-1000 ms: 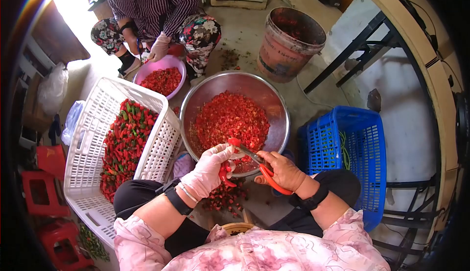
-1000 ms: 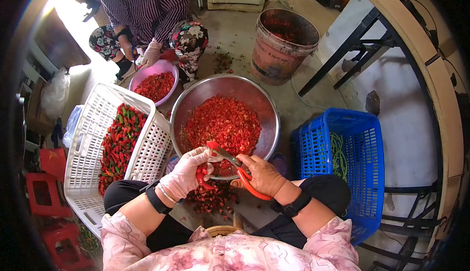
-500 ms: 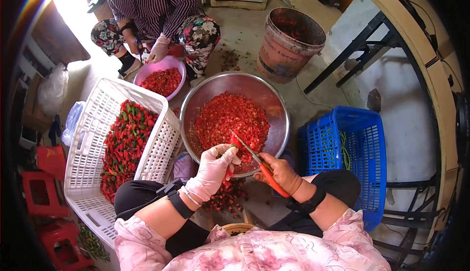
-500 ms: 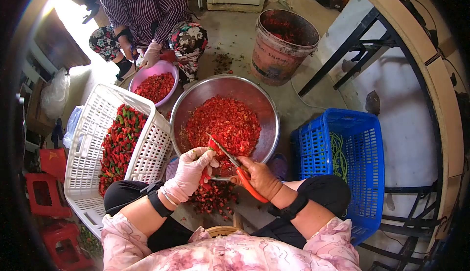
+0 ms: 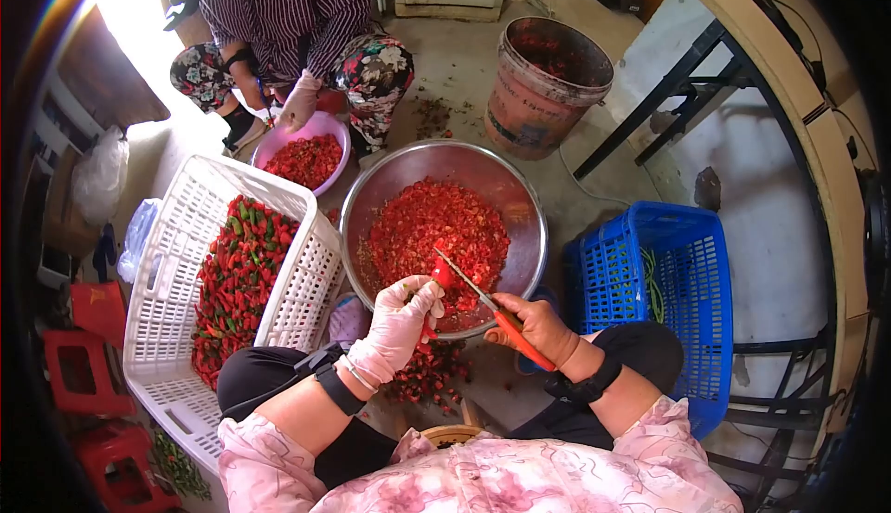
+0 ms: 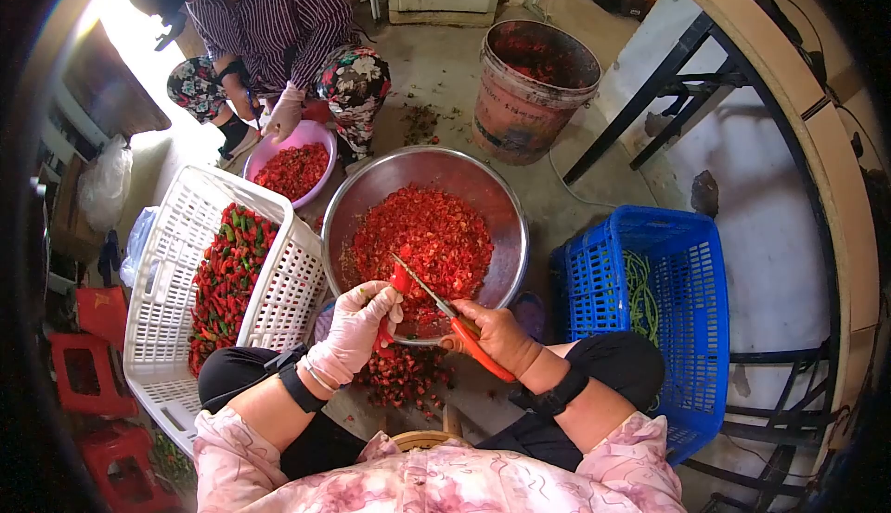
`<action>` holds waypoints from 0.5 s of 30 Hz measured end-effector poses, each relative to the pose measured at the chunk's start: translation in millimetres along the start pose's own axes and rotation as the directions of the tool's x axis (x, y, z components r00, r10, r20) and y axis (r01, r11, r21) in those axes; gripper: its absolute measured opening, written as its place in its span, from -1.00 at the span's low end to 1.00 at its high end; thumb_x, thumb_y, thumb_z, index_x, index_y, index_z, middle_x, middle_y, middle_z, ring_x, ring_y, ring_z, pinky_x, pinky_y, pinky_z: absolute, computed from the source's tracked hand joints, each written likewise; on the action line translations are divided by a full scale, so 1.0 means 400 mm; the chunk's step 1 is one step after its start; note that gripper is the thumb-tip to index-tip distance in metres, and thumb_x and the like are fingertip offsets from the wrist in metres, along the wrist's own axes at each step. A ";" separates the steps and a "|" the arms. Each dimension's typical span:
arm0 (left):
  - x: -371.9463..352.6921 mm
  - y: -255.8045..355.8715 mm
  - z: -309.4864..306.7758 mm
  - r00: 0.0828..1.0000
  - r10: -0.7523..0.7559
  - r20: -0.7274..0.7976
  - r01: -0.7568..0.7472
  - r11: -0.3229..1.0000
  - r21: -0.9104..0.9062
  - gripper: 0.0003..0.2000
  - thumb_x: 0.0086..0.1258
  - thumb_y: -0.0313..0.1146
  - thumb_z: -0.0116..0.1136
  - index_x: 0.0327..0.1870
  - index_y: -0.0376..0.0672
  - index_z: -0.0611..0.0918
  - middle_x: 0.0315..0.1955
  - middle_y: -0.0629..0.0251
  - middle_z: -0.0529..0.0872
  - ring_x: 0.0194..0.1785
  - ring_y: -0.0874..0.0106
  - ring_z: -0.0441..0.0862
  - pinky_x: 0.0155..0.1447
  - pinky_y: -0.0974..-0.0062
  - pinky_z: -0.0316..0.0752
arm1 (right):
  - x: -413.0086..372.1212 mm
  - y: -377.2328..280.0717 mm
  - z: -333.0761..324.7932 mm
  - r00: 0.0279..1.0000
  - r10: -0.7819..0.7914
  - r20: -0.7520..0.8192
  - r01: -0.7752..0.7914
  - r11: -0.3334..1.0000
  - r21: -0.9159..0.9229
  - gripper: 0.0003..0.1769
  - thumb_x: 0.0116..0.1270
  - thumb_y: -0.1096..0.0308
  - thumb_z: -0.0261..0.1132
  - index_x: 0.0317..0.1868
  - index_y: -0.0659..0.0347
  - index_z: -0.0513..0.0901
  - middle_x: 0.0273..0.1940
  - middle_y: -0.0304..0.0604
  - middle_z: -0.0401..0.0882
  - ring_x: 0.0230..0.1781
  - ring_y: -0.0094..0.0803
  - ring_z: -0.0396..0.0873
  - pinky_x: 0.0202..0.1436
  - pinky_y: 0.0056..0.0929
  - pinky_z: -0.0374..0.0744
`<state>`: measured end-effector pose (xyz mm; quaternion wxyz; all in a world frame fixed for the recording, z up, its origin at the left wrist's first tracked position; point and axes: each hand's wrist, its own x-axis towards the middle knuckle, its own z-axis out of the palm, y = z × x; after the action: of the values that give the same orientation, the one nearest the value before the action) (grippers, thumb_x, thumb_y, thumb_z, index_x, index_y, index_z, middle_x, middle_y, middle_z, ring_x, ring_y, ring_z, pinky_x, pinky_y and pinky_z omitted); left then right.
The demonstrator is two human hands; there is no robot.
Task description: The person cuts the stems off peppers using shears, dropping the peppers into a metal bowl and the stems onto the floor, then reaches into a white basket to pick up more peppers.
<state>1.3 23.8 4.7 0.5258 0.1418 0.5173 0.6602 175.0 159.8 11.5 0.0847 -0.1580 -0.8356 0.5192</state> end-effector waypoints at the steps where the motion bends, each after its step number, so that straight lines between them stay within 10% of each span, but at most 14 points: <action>1: -0.002 0.005 0.000 1.000 -0.003 -0.012 0.004 0.999 0.043 -0.87 0.35 -0.34 -0.01 -0.34 -0.20 0.52 -0.60 0.43 0.52 -0.60 0.66 0.40 -0.65 0.73 0.28 | 0.000 0.008 -0.002 1.000 0.022 0.005 -0.022 0.999 0.027 -0.44 0.07 0.35 0.38 0.08 0.28 0.40 -0.40 -0.24 0.45 -0.40 -0.65 0.35 -0.26 -0.63 0.44; 6: 0.006 -0.025 0.000 0.992 0.125 -0.034 -0.121 0.987 0.106 -0.87 0.33 -0.36 0.04 -0.31 -0.24 0.54 -0.59 0.43 0.53 -0.56 0.67 0.42 -0.50 0.74 0.32 | -0.003 -0.002 -0.012 0.996 0.093 0.003 -0.094 0.995 0.029 -0.35 0.03 0.23 0.41 0.09 0.27 0.35 -0.31 -0.14 0.50 -0.35 -0.46 0.49 -0.21 -0.51 0.49; 8: 0.008 -0.039 0.004 0.968 0.249 -0.032 -0.235 0.943 0.235 -0.96 0.28 -0.53 0.05 -0.31 -0.27 0.53 -0.56 0.49 0.50 -0.47 0.68 0.40 -0.38 0.72 0.33 | 0.006 -0.017 -0.017 0.999 0.007 0.049 0.006 0.964 -0.266 -0.30 0.00 0.14 0.41 0.10 0.25 0.33 -0.31 -0.07 0.48 -0.35 -0.27 0.51 -0.21 -0.44 0.49; 15: 0.021 -0.047 -0.007 0.925 0.379 0.033 -0.352 0.821 0.449 -0.96 0.28 -0.55 0.03 -0.31 -0.29 0.53 -0.50 0.47 0.51 -0.47 0.67 0.39 -0.38 0.71 0.34 | 0.001 -0.001 -0.013 0.998 0.007 0.064 0.009 0.969 -0.246 -0.33 0.02 0.21 0.41 0.09 0.31 0.34 -0.38 -0.10 0.48 -0.42 -0.44 0.48 -0.26 -0.53 0.48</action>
<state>6.0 27.7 -15.1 0.3276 0.3361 0.6331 0.6155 176.1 164.1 14.3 0.0379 -0.1501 -0.8959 0.4165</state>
